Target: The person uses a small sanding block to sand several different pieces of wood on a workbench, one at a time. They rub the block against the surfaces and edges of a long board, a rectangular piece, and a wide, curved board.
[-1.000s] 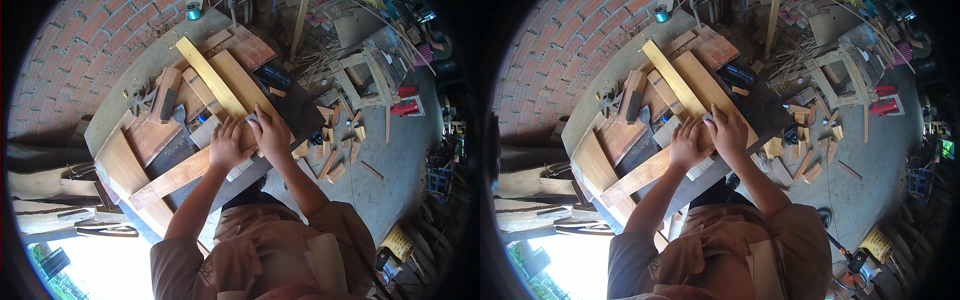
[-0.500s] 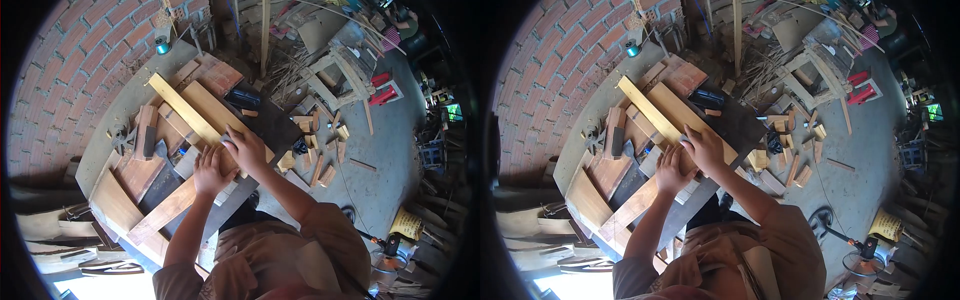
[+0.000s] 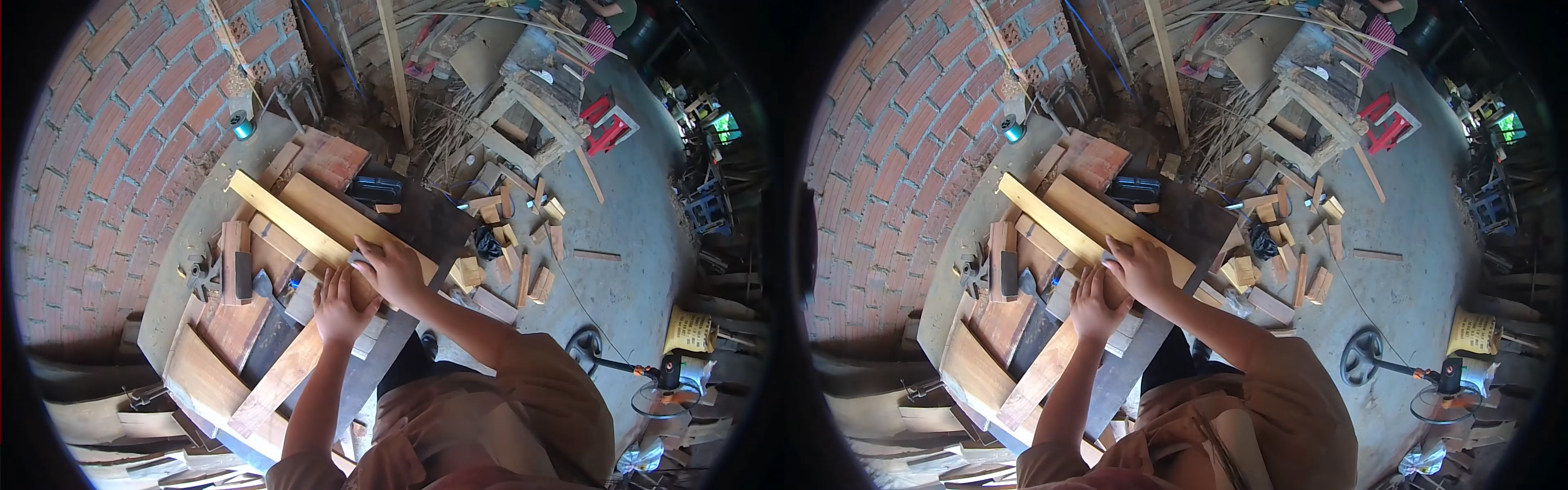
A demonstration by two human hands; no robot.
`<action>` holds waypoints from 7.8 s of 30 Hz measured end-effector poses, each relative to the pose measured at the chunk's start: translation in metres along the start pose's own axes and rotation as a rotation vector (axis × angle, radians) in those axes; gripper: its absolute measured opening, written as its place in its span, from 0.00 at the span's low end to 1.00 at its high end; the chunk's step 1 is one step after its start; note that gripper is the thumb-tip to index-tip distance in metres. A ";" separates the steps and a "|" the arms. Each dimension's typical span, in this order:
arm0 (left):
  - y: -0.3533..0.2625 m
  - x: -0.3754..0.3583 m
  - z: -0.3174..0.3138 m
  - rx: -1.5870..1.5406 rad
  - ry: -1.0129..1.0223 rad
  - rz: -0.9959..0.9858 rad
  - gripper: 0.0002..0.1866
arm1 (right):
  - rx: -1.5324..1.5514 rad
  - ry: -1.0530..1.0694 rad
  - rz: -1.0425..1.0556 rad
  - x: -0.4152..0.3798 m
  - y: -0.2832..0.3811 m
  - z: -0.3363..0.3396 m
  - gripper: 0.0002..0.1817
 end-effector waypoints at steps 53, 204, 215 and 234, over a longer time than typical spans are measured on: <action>0.001 0.003 0.005 -0.017 0.005 0.001 0.38 | 0.004 0.150 -0.178 0.019 -0.012 -0.024 0.22; 0.009 0.011 -0.001 0.020 -0.074 0.059 0.38 | 0.021 0.175 -0.028 0.024 -0.014 -0.015 0.22; 0.012 0.011 -0.001 -0.009 -0.059 0.084 0.39 | -0.171 0.062 0.237 0.008 0.008 -0.006 0.24; 0.009 0.013 0.000 0.011 -0.073 0.087 0.37 | -0.156 -0.087 0.196 0.030 0.011 -0.039 0.22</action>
Point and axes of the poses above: each hand's wrist, its own x-axis towards the middle knuckle, its own z-axis out of the back of the hand, y = z × x, the point moved 4 cm from there along x, towards the middle knuckle, and after that the axes turned 15 degrees about -y, right-handed, at the moved point
